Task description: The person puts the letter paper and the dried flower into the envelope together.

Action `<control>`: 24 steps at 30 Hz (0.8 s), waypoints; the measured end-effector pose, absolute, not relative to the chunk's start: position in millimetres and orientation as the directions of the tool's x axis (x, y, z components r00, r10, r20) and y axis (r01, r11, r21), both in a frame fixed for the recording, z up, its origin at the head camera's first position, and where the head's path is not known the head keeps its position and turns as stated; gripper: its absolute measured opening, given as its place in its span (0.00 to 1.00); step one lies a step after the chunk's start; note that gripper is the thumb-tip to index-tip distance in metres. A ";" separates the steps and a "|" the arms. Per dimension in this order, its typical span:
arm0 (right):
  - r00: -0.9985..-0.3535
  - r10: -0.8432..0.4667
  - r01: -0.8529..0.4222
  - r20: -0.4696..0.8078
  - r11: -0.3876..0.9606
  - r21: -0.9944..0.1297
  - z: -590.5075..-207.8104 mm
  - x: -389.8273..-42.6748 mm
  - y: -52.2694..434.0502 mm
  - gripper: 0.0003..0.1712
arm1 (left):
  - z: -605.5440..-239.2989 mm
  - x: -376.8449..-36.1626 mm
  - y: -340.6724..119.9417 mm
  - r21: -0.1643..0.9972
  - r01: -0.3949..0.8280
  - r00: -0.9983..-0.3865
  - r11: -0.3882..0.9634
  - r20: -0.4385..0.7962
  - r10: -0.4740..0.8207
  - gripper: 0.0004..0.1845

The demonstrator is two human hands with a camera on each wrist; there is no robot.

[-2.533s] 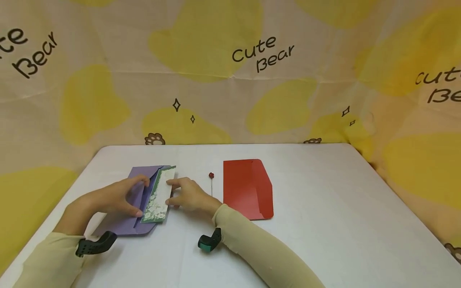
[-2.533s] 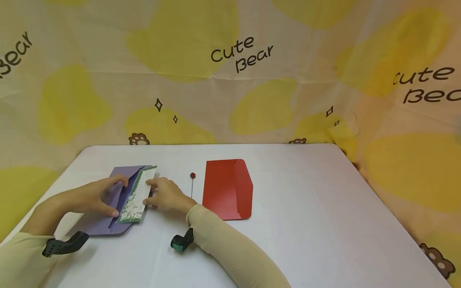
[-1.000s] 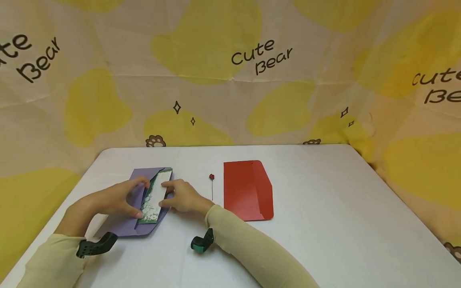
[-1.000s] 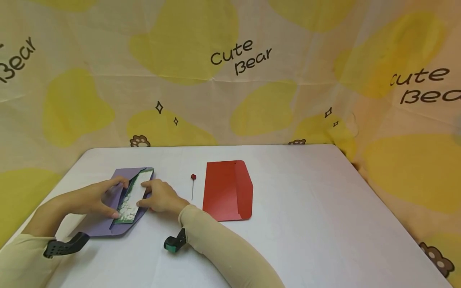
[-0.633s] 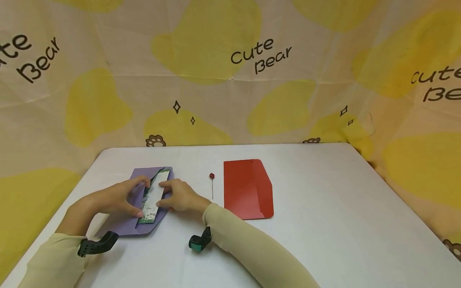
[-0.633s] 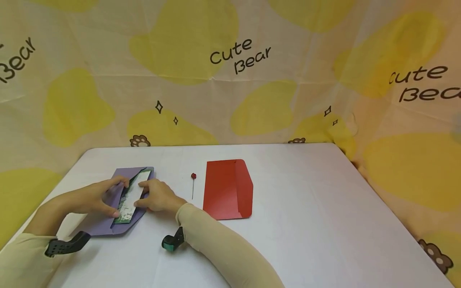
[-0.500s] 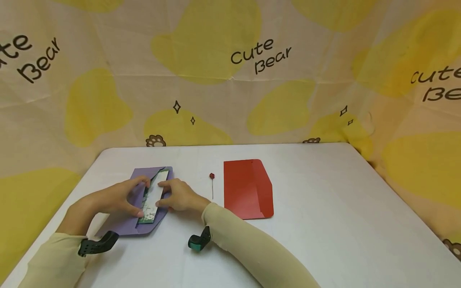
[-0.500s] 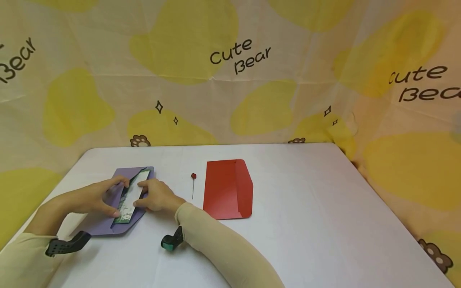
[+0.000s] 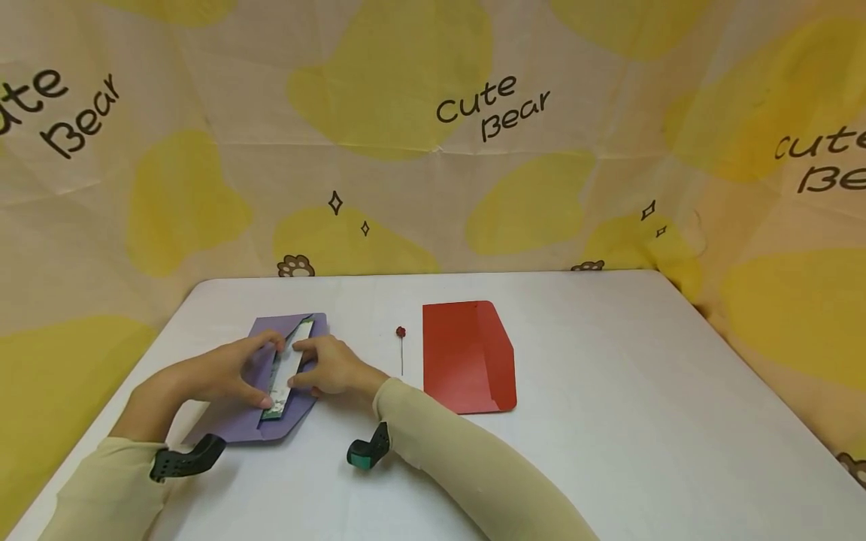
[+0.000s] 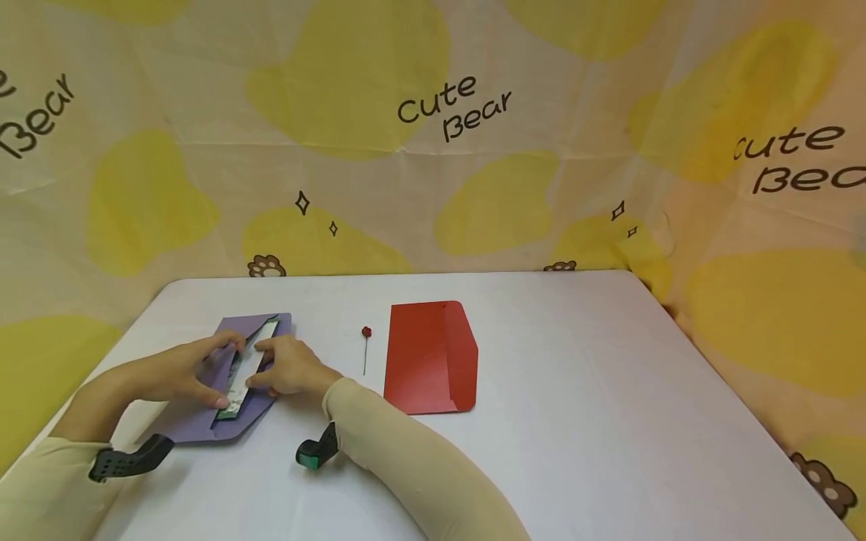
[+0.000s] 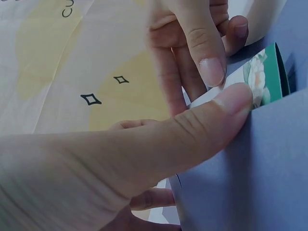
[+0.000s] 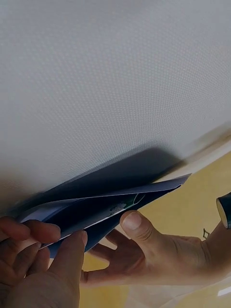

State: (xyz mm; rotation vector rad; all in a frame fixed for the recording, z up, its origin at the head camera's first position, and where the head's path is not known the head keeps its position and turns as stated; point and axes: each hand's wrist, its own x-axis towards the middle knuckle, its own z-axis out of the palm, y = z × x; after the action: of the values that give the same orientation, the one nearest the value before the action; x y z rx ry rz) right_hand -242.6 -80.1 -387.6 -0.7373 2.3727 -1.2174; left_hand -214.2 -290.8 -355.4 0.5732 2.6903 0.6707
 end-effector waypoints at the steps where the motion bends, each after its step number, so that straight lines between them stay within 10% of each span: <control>1: -0.793 -0.603 -0.282 -0.085 0.487 -0.827 -387.8 -242.7 -80.7 0.37 | -355.3 -214.1 -290.5 0.501 0.302 -0.872 0.811 -0.198 0.447 0.44; 24: -0.830 -0.550 -0.258 -0.091 0.524 -0.812 -385.8 -239.7 -97.9 0.37 | -355.2 -213.4 -293.4 0.524 0.322 -0.868 0.789 -0.170 0.467 0.43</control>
State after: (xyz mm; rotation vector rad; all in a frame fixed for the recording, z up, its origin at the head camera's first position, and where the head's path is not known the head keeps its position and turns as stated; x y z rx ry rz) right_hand -239.7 -97.9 -385.8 -0.6704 2.4313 -1.2130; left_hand -213.4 -293.4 -355.2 0.6082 2.6889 0.7111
